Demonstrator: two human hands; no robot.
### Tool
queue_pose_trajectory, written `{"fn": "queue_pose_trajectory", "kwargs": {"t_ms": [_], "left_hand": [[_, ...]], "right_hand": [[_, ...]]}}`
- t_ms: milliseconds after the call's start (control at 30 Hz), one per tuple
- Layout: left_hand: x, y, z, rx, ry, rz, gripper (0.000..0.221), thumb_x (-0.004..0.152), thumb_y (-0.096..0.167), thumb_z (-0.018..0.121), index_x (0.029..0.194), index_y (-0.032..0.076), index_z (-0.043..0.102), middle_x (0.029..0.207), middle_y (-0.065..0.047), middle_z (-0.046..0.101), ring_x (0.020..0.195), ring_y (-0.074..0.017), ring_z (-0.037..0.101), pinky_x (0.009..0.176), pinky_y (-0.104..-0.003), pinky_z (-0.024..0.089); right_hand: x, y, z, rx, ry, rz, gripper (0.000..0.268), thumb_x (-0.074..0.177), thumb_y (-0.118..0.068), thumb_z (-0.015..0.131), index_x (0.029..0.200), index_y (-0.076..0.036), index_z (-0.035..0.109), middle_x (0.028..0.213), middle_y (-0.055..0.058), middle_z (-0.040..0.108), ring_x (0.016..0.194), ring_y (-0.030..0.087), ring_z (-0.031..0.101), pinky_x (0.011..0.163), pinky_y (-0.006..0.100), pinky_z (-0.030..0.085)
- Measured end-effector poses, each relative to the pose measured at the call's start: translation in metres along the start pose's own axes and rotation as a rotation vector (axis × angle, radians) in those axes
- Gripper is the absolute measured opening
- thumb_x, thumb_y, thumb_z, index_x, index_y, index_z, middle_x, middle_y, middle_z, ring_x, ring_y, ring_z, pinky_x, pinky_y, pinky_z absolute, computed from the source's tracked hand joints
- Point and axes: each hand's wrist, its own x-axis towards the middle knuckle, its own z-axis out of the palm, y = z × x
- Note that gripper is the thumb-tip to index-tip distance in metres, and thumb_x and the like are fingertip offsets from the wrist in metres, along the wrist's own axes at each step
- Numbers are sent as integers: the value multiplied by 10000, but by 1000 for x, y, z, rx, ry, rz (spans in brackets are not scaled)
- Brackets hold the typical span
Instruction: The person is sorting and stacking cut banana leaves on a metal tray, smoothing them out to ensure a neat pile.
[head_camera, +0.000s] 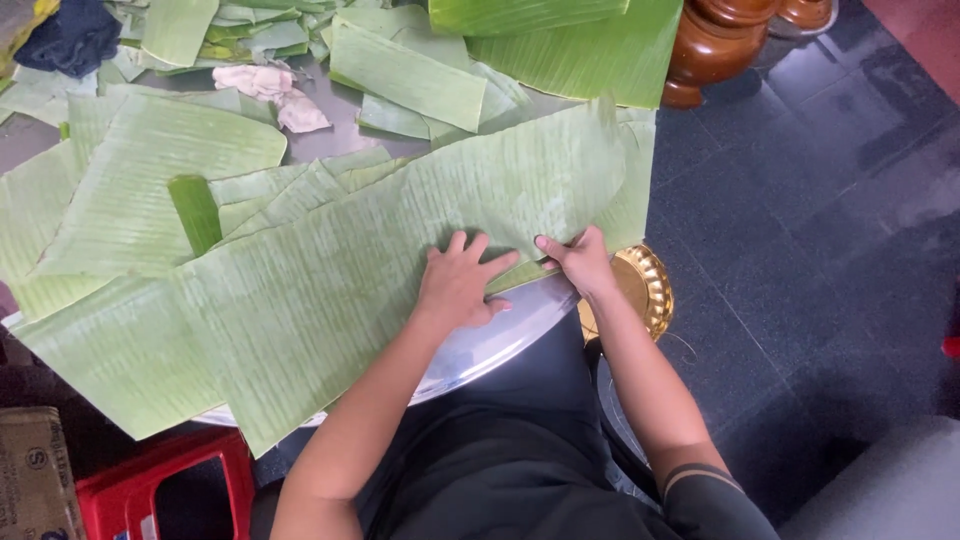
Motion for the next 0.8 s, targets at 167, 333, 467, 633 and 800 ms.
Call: {"fn": "queue_pose_trajectory", "kwargs": {"t_ms": [167,333,467,633,800], "left_hand": [[5,2,-2,29,-30,-1,745,882,689,586,1545,456,340,1365,-47,417,1238,-281,399,857,-505,507],[21,3,1,11,-116,-45,846,816,729,637,1555,495,299,1381,-23,387,1243,-277,389,853,-532,512],[26,2,-8,-40,-181,-38,853,836,699,656,1571,470,289,1331,-34,389,1258,-298,400,847,-514,530],[30,2,-9,-72,-223,-55,933,777,725,707,1571,462,293,1348,-40,374,1285,-309,405,855,-518,545],[27,2,-19,-73,-248,-43,915,803,715,697,1578,442,295,1386,-61,364,1322,-335,396,869,-537,548]], "right_hand": [[3,2,1,8,2,-12,210,828,-55,844,859,99,705,666,202,669,515,227,701,494,310,627],[9,-13,-1,-77,12,-49,245,817,-43,849,958,98,708,717,195,679,557,204,696,531,296,623],[8,-20,0,-105,17,-55,208,814,-39,839,939,72,717,702,189,685,545,191,698,514,271,605],[15,-6,1,-168,15,-90,221,813,-65,865,905,53,703,635,130,678,551,155,689,554,269,560],[5,-19,0,-178,32,-126,243,811,-67,878,920,29,683,640,116,675,579,153,677,606,258,542]]}}
